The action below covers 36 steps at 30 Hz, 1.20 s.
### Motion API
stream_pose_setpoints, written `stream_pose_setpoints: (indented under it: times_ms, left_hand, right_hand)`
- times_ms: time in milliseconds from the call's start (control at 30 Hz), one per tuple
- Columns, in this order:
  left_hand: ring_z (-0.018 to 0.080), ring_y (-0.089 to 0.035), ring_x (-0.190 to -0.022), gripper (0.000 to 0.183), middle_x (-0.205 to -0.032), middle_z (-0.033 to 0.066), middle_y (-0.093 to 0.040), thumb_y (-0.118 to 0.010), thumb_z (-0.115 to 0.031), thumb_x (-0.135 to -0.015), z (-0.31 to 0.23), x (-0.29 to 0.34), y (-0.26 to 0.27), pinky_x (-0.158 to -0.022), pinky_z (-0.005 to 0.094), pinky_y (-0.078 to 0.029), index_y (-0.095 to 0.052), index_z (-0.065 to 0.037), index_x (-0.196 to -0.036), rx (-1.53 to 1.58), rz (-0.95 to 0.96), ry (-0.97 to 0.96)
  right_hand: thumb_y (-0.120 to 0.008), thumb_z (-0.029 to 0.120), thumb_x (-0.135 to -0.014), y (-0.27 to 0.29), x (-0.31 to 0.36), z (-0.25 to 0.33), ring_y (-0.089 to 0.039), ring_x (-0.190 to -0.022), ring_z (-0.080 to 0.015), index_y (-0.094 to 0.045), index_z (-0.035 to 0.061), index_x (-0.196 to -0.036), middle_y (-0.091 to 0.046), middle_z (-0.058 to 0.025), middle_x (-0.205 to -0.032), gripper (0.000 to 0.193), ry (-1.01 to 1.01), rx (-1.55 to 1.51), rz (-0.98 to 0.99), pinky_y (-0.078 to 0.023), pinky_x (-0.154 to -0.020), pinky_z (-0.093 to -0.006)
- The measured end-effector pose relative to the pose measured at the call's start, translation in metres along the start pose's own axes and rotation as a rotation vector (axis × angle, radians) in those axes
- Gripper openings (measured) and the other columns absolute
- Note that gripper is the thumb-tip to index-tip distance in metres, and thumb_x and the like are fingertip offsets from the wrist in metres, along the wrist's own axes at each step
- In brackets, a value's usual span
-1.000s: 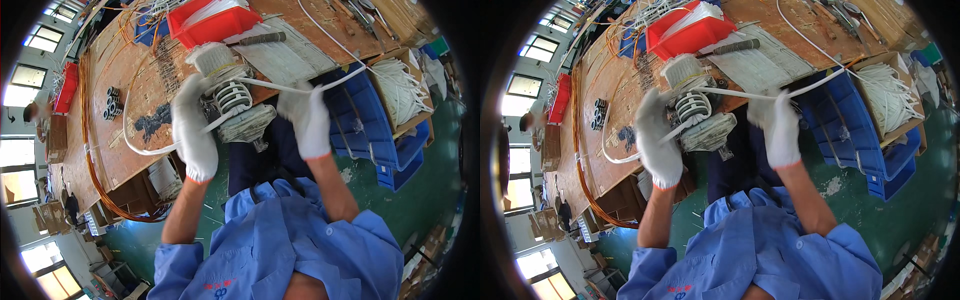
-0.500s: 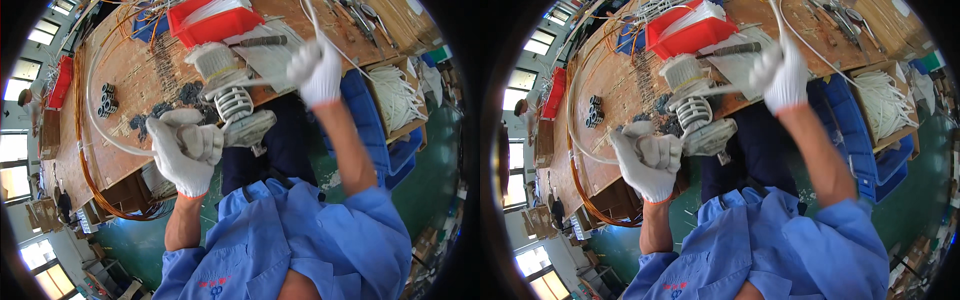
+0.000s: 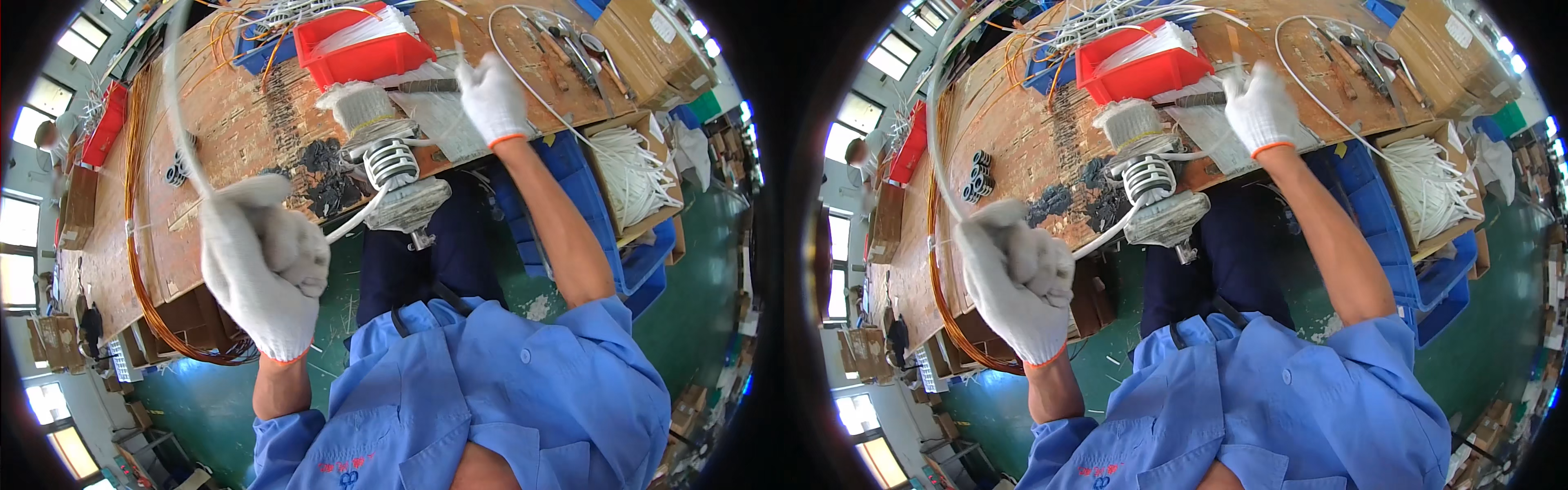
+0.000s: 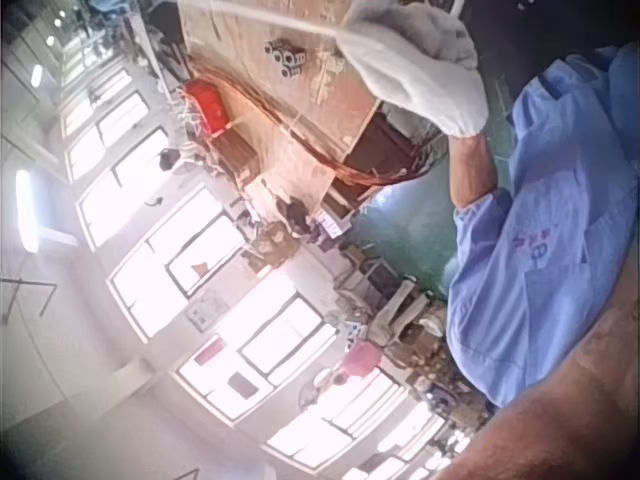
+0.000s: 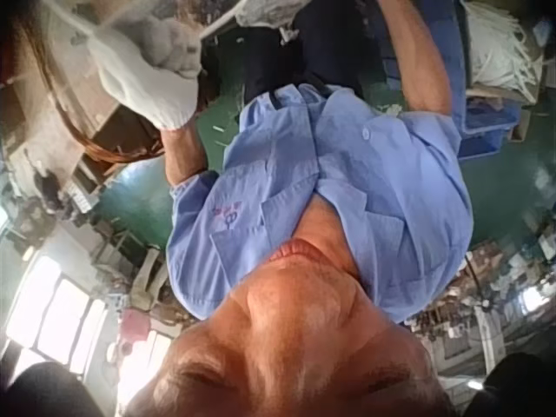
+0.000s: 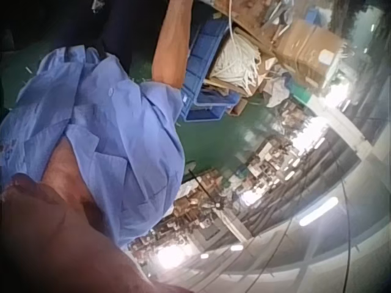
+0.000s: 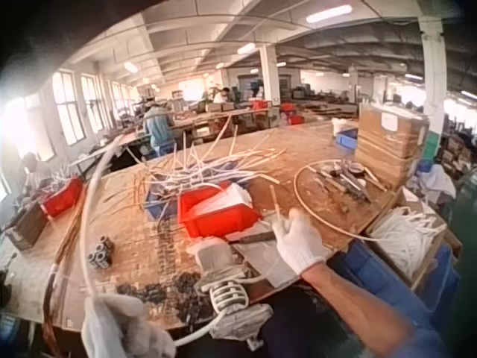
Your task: Assemble electrical wiring and insulation onto a metal component.
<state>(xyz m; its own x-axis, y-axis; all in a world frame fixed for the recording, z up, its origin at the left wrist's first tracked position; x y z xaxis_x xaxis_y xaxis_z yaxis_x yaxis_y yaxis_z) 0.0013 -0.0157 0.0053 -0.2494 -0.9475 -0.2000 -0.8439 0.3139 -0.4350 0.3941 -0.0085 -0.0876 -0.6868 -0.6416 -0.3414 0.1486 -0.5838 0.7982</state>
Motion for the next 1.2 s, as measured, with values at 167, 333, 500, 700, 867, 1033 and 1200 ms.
stream_pose_setpoints:
  times_ms: [167, 333, 500, 700, 867, 1033, 1200]
  left_hand:
    - [0.0062, -0.045, -0.052, 0.054, -0.067, 0.0016, -0.054, -0.051, -0.042, -0.118, -0.012, 0.032, -0.029, -0.047, 0.0231, -0.032, -0.066, 0.007, -0.100, -0.363, 0.251, 0.055]
    - [0.0038, -0.046, -0.058, 0.045, -0.072, 0.0008, -0.063, -0.058, -0.036, -0.115, -0.016, 0.037, -0.030, -0.053, 0.0232, -0.034, -0.070, 0.003, -0.096, -0.213, 0.335, 0.094]
    - [0.0104, -0.044, -0.051, 0.041, -0.065, 0.0035, -0.051, -0.063, -0.035, -0.113, -0.011, 0.006, -0.012, -0.048, 0.0280, -0.033, -0.054, 0.001, -0.096, 0.202, 0.309, 0.072]
    - [0.0188, -0.051, -0.072, 0.045, -0.083, 0.0058, -0.048, -0.046, -0.032, -0.117, -0.021, -0.039, -0.011, -0.069, 0.0405, -0.047, -0.042, -0.012, -0.076, -0.022, 0.336, -0.006]
    - [0.0384, -0.047, -0.147, 0.048, -0.154, 0.0293, -0.050, -0.046, -0.039, -0.114, -0.018, -0.066, -0.007, -0.123, 0.0625, -0.036, -0.066, 0.003, -0.100, 0.231, 0.274, -0.097]
    - [0.0365, -0.030, -0.164, 0.083, -0.169, 0.0315, -0.039, -0.034, -0.053, -0.115, -0.012, -0.108, -0.020, -0.133, 0.0631, -0.021, -0.048, 0.018, -0.153, 0.473, 0.345, -0.325]
    - [0.0332, -0.060, -0.133, 0.107, -0.136, 0.0256, -0.063, -0.023, -0.075, -0.110, 0.017, -0.155, -0.043, -0.128, 0.0589, -0.035, -0.041, 0.019, -0.158, 0.486, 0.676, -0.437]
  right_hand:
    - [-0.066, 0.020, -0.105, 0.174, 0.066, 0.195, -0.071, -0.080, -0.0245, -0.066, 0.0102, -0.108, -0.071, -0.0109, -0.096, 0.010, 0.976, -0.312, -0.593, -0.058, -0.062, -0.0362]
    - [-0.067, 0.006, -0.102, 0.138, 0.039, 0.209, -0.075, -0.094, -0.0255, -0.072, 0.0083, -0.119, -0.075, -0.0123, -0.111, 0.017, 1.103, -0.443, -0.191, -0.066, -0.075, -0.0356]
    - [-0.061, 0.016, -0.109, 0.071, -0.009, 0.177, -0.063, -0.060, -0.0146, -0.075, 0.0011, -0.111, -0.075, -0.0124, -0.089, 0.021, 0.408, -0.870, 0.259, -0.051, -0.054, -0.0313]
    - [-0.055, 0.035, -0.115, -0.001, -0.001, 0.207, -0.045, -0.050, -0.0082, -0.073, 0.0031, -0.105, -0.053, 0.0010, -0.067, 0.038, 0.009, -1.101, 0.691, -0.031, -0.043, -0.0283]
    - [-0.050, 0.040, -0.118, -0.033, -0.001, 0.228, -0.036, -0.049, -0.0063, -0.069, 0.0025, -0.107, -0.046, 0.0052, -0.066, 0.044, -0.035, -1.050, 0.854, -0.028, -0.043, -0.0278]
    - [-0.045, 0.048, -0.119, -0.054, 0.050, 0.211, -0.029, -0.050, -0.0029, -0.064, 0.0014, -0.111, -0.036, 0.0097, -0.064, 0.050, -0.328, -0.968, 0.985, -0.023, -0.043, -0.0254]
    - [-0.045, 0.046, -0.118, -0.064, 0.068, 0.180, -0.054, -0.059, -0.0141, -0.066, 0.0024, -0.111, -0.057, -0.0006, -0.074, 0.049, -0.193, -0.833, 1.169, -0.043, -0.051, -0.0328]
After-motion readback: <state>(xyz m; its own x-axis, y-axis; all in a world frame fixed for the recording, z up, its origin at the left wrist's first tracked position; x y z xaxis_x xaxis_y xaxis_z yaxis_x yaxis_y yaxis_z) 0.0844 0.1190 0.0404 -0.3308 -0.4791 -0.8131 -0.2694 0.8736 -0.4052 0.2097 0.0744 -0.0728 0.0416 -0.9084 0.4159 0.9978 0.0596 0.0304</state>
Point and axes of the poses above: each hand's wrist, its own x-axis away from the middle knuckle, its own y-axis out of the back of the hand, z = x × y, the point moved 10 cm from there along -x, towards the middle knuckle
